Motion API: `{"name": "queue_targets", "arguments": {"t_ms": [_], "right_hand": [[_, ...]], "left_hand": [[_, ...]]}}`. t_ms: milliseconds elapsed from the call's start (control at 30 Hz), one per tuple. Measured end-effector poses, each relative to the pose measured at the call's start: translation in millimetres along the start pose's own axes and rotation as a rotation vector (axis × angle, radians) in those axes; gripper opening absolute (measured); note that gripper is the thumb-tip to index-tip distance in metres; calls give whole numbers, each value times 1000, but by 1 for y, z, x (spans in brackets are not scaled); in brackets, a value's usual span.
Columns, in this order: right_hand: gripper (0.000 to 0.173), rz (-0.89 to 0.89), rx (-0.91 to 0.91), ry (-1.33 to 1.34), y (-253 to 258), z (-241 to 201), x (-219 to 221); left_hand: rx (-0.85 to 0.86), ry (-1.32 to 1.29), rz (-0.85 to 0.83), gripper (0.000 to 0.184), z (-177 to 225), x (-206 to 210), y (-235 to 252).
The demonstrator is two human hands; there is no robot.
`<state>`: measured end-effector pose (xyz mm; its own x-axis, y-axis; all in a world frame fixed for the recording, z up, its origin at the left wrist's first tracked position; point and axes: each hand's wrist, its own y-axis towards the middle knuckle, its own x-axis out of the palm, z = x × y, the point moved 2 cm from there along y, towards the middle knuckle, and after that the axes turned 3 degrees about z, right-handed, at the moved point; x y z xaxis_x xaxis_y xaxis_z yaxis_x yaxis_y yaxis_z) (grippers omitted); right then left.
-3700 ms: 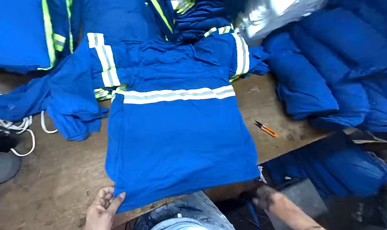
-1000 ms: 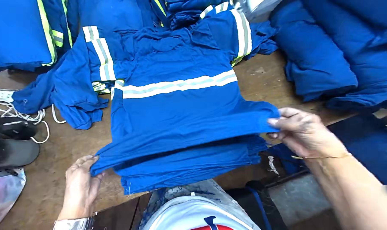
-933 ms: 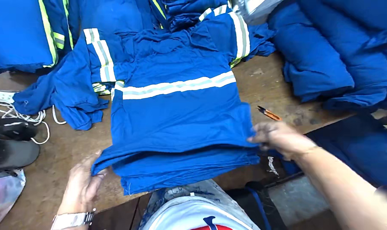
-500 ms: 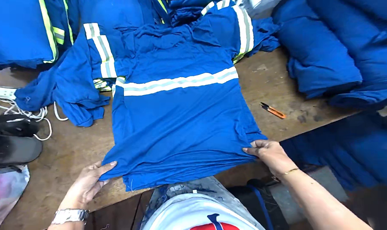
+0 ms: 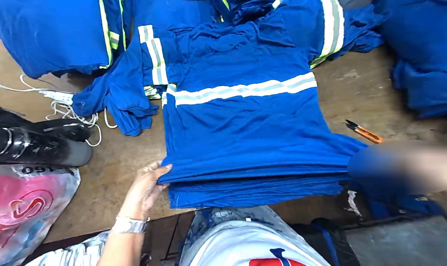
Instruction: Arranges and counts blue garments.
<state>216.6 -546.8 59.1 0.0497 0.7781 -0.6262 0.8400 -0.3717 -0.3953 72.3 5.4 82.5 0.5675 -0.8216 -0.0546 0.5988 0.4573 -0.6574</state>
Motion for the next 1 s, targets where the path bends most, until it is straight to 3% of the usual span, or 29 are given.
{"name": "queue_targets", "arguments": {"t_ms": [100, 233, 333, 467, 533, 600, 667, 800, 900, 933, 1000], "right_hand": [[5, -14, 29, 70, 16, 12, -1], [5, -100, 78, 176, 21, 10, -3], [7, -89, 118, 128, 27, 15, 5], [5, -124, 194, 69, 20, 11, 16], [8, -154, 200, 51, 22, 15, 17], [9, -162, 185, 65, 25, 19, 14], [8, -149, 140, 127, 29, 19, 7], [9, -116, 136, 211, 25, 9, 0], [8, -127, 168, 94, 20, 15, 11], [8, -141, 181, 78, 20, 20, 18], [7, -154, 197, 77, 22, 33, 25]], "left_hand": [[-42, -81, 28, 12, -12, 11, 10], [68, -244, -26, 18, -5, 15, 15], [107, 31, -10, 31, -12, 18, 17], [132, 240, 96, 23, -32, 27, 25], [164, 376, 131, 35, -36, 31, 29], [219, 620, 85, 52, -34, 30, 28], [261, 803, 5, 57, -26, 25, 21], [189, 800, -134, 16, -28, -30, 25], [211, 958, 145, 12, -18, -63, 26], [238, 882, 203, 11, -16, -63, 21], [220, 514, 151, 15, -12, -43, 3]]}}
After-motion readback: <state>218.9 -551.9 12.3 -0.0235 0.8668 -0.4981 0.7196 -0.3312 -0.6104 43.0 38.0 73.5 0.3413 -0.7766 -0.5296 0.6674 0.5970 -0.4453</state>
